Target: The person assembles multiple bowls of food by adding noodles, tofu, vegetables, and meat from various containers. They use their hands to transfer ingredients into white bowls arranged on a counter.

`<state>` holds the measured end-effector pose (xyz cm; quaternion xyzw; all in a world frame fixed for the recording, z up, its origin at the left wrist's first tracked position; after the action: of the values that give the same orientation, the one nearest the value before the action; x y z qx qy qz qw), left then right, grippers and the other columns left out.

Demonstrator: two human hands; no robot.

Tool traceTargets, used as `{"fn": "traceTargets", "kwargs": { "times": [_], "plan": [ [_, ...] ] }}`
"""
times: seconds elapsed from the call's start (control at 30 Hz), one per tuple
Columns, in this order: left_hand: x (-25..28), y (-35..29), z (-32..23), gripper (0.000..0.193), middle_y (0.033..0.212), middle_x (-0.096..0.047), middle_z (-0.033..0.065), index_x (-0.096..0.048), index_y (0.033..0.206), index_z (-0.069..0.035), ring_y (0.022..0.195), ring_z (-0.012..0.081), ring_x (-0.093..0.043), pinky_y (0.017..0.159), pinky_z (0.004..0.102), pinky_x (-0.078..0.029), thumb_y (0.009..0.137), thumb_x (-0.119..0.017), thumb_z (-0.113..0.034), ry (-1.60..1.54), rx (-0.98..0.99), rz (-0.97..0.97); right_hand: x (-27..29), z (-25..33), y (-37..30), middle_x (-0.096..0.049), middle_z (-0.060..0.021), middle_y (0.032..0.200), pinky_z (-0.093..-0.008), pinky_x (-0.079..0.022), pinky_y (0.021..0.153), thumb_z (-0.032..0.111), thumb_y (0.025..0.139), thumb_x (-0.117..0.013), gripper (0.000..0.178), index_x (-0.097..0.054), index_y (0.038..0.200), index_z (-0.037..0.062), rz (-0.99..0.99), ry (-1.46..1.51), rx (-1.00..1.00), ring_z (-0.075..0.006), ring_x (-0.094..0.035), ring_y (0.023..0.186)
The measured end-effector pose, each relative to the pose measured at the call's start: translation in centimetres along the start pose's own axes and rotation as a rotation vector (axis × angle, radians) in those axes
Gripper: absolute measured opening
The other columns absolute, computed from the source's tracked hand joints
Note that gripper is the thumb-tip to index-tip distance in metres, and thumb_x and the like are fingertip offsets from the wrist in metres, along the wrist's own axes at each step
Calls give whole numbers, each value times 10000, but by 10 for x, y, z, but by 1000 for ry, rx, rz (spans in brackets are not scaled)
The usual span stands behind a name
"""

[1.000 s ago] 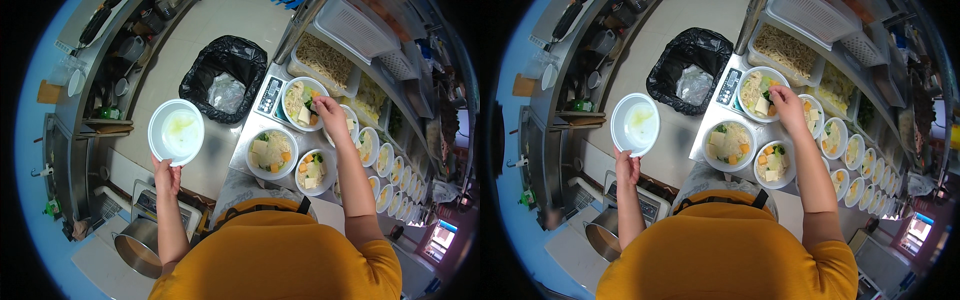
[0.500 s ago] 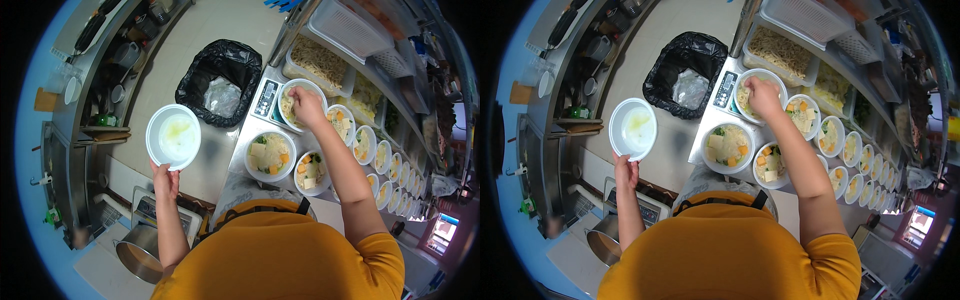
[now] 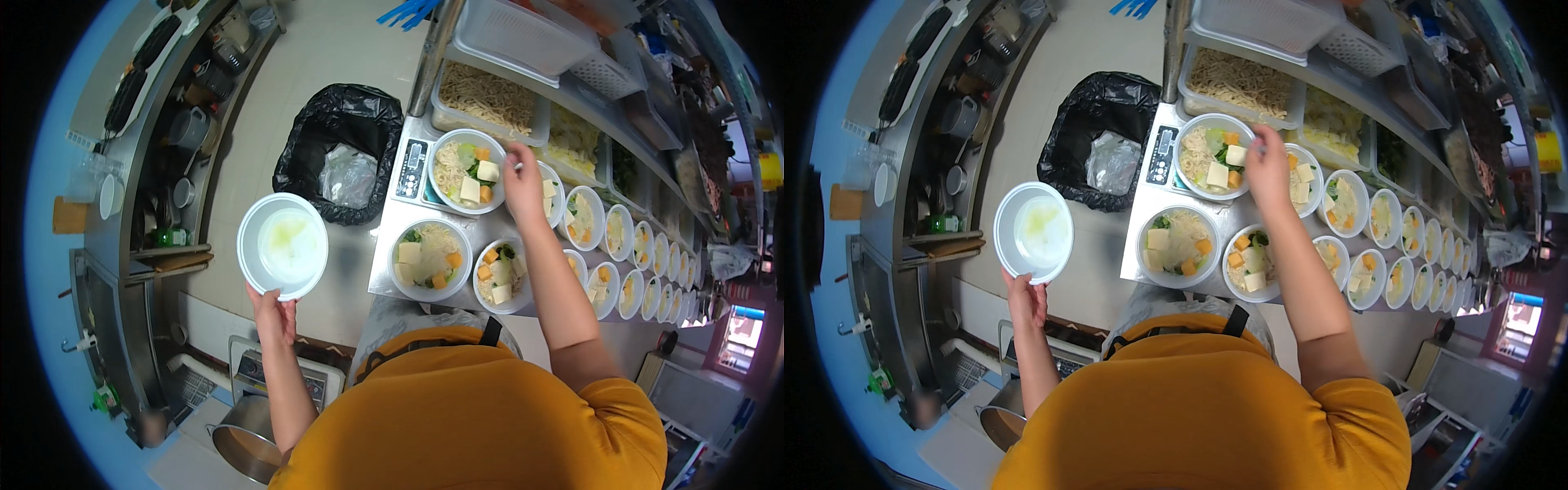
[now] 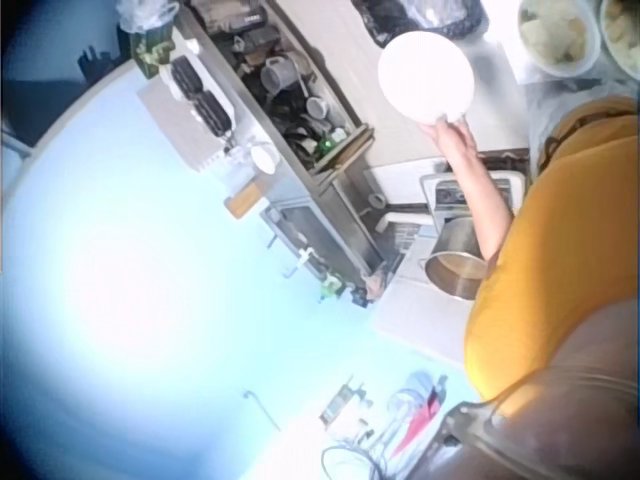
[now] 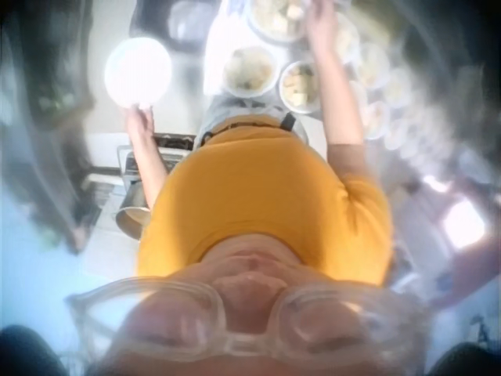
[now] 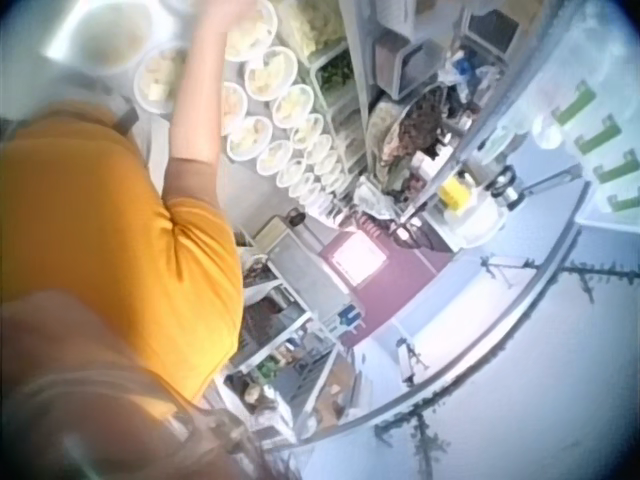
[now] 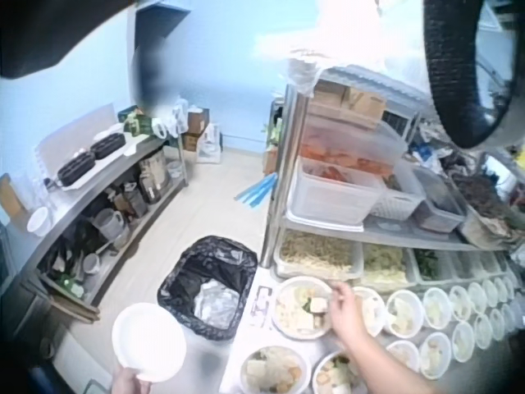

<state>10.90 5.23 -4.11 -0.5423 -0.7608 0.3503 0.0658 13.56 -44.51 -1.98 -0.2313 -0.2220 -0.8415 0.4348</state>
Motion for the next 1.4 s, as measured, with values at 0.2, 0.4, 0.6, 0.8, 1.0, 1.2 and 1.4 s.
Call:
{"fn": "traceTargets", "kwargs": {
  "times": [0.2,0.4,0.6,0.8,1.0,1.2,1.4],
  "plan": [
    [-35,-5,-5,724,1269,-451,156,-192,1437,-222,787,201,-651,519,188,-577,799,-416,36,36,19,115,-7,-39,-61,-575,-130,919,-305,-578,602,206,913,-552,555,-281,1375,65,324,538,-966,-197,-613,632],
    [-96,-12,-6,712,1227,-477,144,-196,1448,-223,739,171,-643,483,145,-540,813,-405,21,98,45,240,-31,-37,-68,-581,-173,1060,-293,-594,613,92,924,-417,462,-293,1368,66,177,846,-854,-220,-659,763],
    [-158,-6,6,741,1286,-441,181,-132,1452,-227,822,229,-662,526,202,-577,807,-391,29,190,88,485,47,-9,-97,-625,-138,994,-231,-564,557,183,917,-515,416,-408,1277,5,48,840,-782,-168,-648,703],
    [-234,-1,42,717,1286,-443,180,-146,1440,-220,753,203,-663,523,216,-578,813,-365,52,241,180,678,148,-1,-159,-643,-109,839,-203,-533,488,165,905,-517,338,-480,1197,-1,-101,761,-772,-112,-612,571],
    [-281,15,93,710,1243,-477,160,-156,1429,-241,705,195,-645,569,267,-594,824,-377,57,331,250,743,200,-15,-243,-640,-115,836,-201,-524,471,144,909,-470,325,-473,1182,-32,-370,765,-843,-110,-601,559],
    [-307,20,116,652,1224,-501,117,-215,1421,-238,893,232,-635,600,259,-579,875,-454,26,461,146,732,232,-45,-315,-637,-91,846,-263,-538,559,141,903,-441,297,-498,1184,63,-620,880,-945,-146,-606,596],
    [-277,34,121,681,1281,-477,95,-170,1460,-239,898,228,-611,618,302,-528,909,-558,-138,579,65,660,283,-76,-375,-623,-102,887,-265,-538,597,170,912,-438,304,-475,1192,61,-873,967,-957,-163,-615,657]
  ]
}}
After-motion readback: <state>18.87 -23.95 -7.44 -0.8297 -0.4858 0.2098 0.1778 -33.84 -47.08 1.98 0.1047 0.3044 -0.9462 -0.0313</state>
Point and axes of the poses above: each hand's wrist, its own y-axis towards the middle knuckle, its own x-axis out of the back of the hand, z = x × y, the point moved 5 cm from there along y, towards the middle knuckle
